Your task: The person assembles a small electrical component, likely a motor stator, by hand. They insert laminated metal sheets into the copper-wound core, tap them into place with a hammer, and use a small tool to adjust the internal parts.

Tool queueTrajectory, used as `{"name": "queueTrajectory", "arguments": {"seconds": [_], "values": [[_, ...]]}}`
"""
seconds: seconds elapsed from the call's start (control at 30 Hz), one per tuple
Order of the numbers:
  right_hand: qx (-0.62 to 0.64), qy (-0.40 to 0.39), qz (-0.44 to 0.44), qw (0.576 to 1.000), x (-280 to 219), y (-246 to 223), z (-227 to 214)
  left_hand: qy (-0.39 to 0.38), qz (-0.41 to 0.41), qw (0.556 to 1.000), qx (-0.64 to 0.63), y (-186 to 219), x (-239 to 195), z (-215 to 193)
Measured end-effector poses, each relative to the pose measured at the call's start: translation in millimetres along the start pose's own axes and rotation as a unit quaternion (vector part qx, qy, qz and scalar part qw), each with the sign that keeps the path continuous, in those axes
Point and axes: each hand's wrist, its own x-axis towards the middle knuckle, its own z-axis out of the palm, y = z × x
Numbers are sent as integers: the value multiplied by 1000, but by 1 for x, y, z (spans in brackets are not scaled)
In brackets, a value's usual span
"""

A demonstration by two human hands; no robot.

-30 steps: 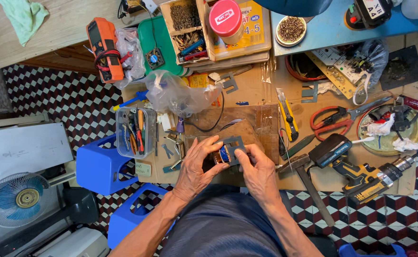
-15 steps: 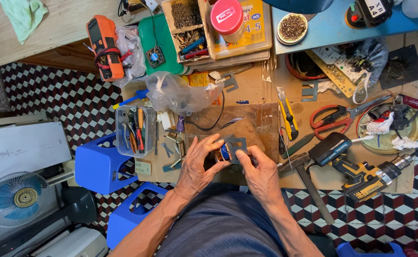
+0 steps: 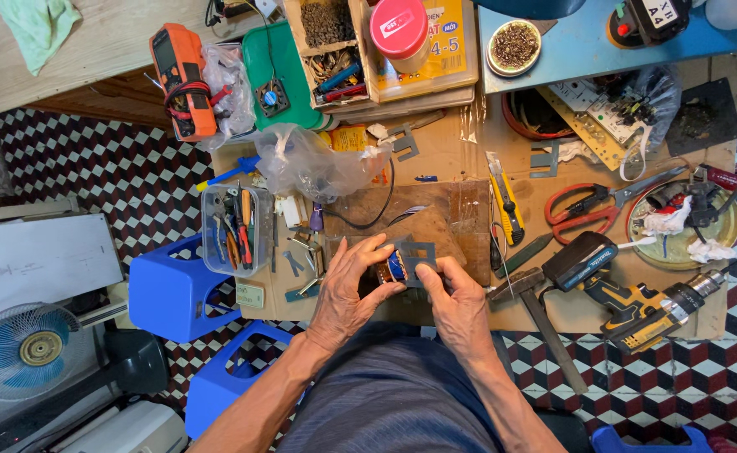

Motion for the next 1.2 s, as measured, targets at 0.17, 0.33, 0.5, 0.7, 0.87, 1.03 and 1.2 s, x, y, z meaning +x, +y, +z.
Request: {"name": "queueTrajectory", "arguments": {"seconds": [0.17, 0.33, 0.5, 0.7, 0.87, 1.03, 1.2], "values": [[17, 30, -7, 999, 2, 10, 6, 0, 1, 1000, 3, -2, -1, 1], [27, 23, 22, 999, 2, 12, 6, 0, -1, 1000, -2, -3, -2, 2], [52, -22, 54, 997, 5, 4, -1, -5, -3, 1000, -1, -3, -1, 2], [-86, 59, -104, 989, -7, -9, 7, 1, 4, 1000, 6, -1, -2, 1], [-36, 36, -39, 998, -5, -12, 7, 0, 3, 1000, 8, 0, -1, 0], [-44, 6, -9, 999, 4, -7, 1, 8, 10, 1000, 4, 0, -1, 0], [-46, -47, -11, 998, 11, 1, -8, 17, 20, 1000, -5, -2, -1, 1]]}}
